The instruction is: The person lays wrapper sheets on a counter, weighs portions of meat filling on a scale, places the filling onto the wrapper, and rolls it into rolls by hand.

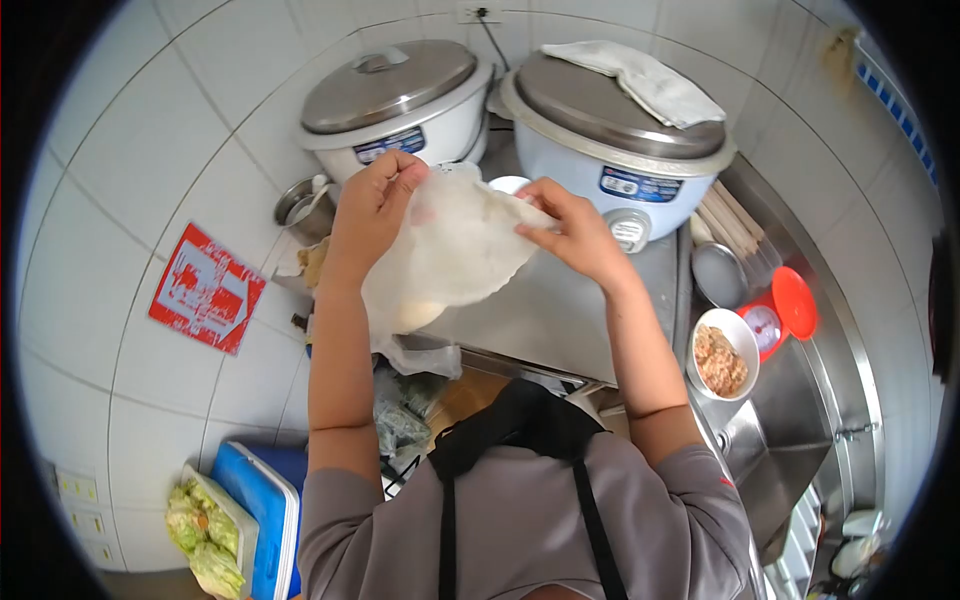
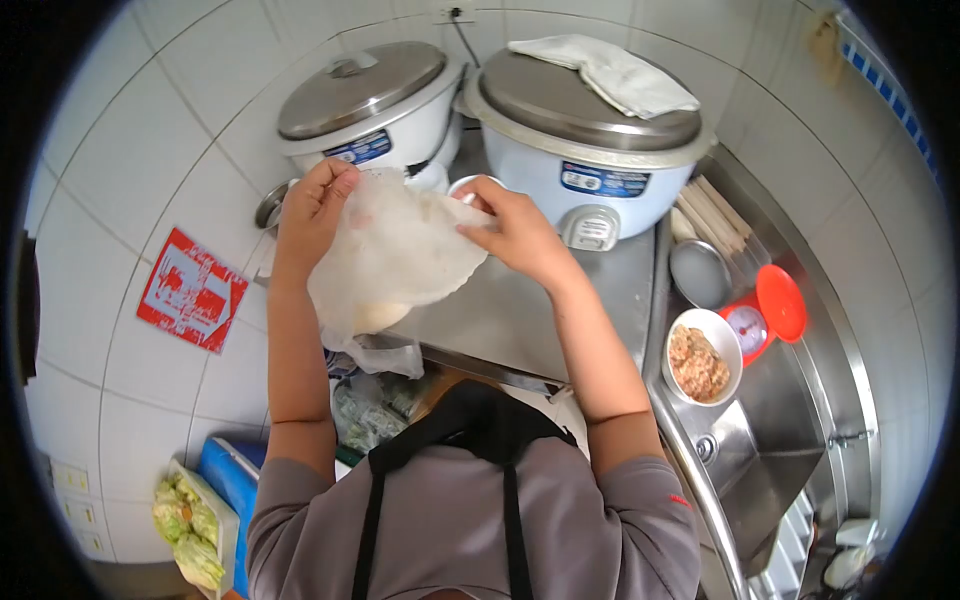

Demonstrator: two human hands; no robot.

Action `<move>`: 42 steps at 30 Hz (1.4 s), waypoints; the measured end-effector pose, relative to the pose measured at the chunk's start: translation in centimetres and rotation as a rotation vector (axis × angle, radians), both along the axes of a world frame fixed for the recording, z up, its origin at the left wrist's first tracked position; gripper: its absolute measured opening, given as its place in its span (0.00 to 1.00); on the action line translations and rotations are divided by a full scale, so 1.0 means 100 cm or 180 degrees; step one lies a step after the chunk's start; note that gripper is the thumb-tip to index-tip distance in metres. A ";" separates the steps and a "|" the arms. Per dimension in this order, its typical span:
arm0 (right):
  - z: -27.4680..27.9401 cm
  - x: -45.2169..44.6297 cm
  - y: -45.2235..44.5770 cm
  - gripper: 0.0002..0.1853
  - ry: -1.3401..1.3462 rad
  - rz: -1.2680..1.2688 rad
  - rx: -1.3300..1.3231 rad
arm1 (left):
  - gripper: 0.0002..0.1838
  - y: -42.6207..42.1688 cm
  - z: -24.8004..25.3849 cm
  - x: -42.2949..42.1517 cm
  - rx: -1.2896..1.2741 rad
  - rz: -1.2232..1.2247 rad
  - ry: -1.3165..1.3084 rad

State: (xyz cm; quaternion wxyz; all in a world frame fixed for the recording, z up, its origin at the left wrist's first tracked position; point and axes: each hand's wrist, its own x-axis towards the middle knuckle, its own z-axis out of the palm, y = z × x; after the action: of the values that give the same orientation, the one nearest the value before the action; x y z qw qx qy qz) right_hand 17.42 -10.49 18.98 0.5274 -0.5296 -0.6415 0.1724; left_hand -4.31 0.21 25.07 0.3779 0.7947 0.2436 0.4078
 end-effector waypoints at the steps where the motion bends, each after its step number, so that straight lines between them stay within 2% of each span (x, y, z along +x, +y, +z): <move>1: -0.002 0.014 -0.016 0.14 0.0066 -0.0064 -0.0150 | 0.08 0.003 -0.004 0.010 0.0064 -0.0167 0.0150; 3: -0.012 0.043 -0.042 0.11 0.0579 -0.0004 -0.0768 | 0.08 0.019 -0.019 0.037 0.0182 -0.0510 0.0451; 5: -0.023 0.063 -0.066 0.10 0.0741 -0.0264 -0.0945 | 0.09 0.023 -0.049 0.077 0.0165 -0.0734 0.0544; 9: -0.091 0.113 -0.092 0.10 0.1006 -0.0749 -0.1311 | 0.11 0.016 -0.133 0.151 -0.0168 -0.1056 0.0622; 11: -0.100 0.121 -0.106 0.08 0.1111 -0.1002 -0.1526 | 0.12 0.008 -0.151 0.173 -0.0244 -0.1165 0.0705; 14: -0.109 0.142 -0.124 0.09 0.0900 -0.1279 -0.1275 | 0.11 -0.014 -0.148 0.184 -0.0216 -0.1149 0.0727; 15: -0.110 0.144 -0.130 0.09 0.0840 -0.1379 -0.1163 | 0.11 -0.018 -0.141 0.185 -0.0085 -0.1214 0.0452; 17: -0.081 0.131 -0.141 0.08 0.0716 -0.1655 -0.0801 | 0.10 -0.023 -0.122 0.184 0.0163 -0.1316 -0.0101; 18: -0.070 0.123 -0.148 0.07 0.0565 -0.1673 -0.0560 | 0.06 -0.034 -0.101 0.175 0.0133 -0.1347 -0.0032; 20: -0.045 0.105 -0.163 0.07 0.0083 -0.1639 -0.0326 | 0.04 -0.043 -0.085 0.157 0.0860 -0.1595 0.0096; 21: -0.049 0.102 -0.170 0.08 -0.0338 -0.1307 -0.0383 | 0.04 -0.045 -0.086 0.148 0.1216 -0.1709 0.0156; 23: -0.061 0.098 -0.186 0.11 -0.1141 -0.0614 -0.0499 | 0.04 -0.041 -0.116 0.128 0.1525 -0.1879 0.0651; 24: -0.075 0.098 -0.194 0.15 -0.1060 -0.0267 -0.1042 | 0.05 -0.040 -0.136 0.124 0.1688 -0.1961 0.0899; 27: -0.115 0.109 -0.205 0.16 -0.1118 -0.0725 -0.1866 | 0.04 -0.047 -0.211 0.114 0.1654 -0.1836 0.1106; 29: -0.121 0.112 -0.193 0.19 -0.0799 -0.0907 -0.1940 | 0.04 -0.054 -0.237 0.109 0.1644 -0.1622 0.1101; 31: -0.115 0.099 -0.163 0.21 -0.0157 -0.0858 -0.2078 | 0.03 -0.062 -0.238 0.110 0.1624 -0.1433 0.1047; 33: -0.134 0.063 -0.134 0.23 -0.1040 -0.0770 -0.1384 | 0.03 -0.072 -0.226 0.112 0.1565 -0.1237 0.0952; 35: -0.137 0.027 -0.104 0.21 -0.1447 -0.0974 -0.1070 | 0.04 -0.073 -0.220 0.117 0.1384 -0.1135 0.0641; 38: -0.144 0.025 -0.065 0.17 -0.1163 -0.1271 -0.1275 | 0.06 -0.075 -0.191 0.115 0.1001 -0.0542 0.0016; 40: -0.083 0.040 -0.080 0.14 0.0067 -0.1402 -0.0826 | 0.07 -0.073 -0.180 0.111 0.0706 -0.0080 -0.0402; 42: -0.053 0.062 -0.100 0.10 0.1166 -0.1509 -0.0900 | 0.08 -0.068 -0.178 0.108 0.0392 0.0268 -0.0776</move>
State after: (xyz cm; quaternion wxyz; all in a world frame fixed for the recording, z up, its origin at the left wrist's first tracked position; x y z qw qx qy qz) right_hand 23.63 -20.53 13.71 0.5807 -0.6923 -0.3647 0.2247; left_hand 6.47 -6.62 7.25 0.3377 0.7500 0.2035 0.5311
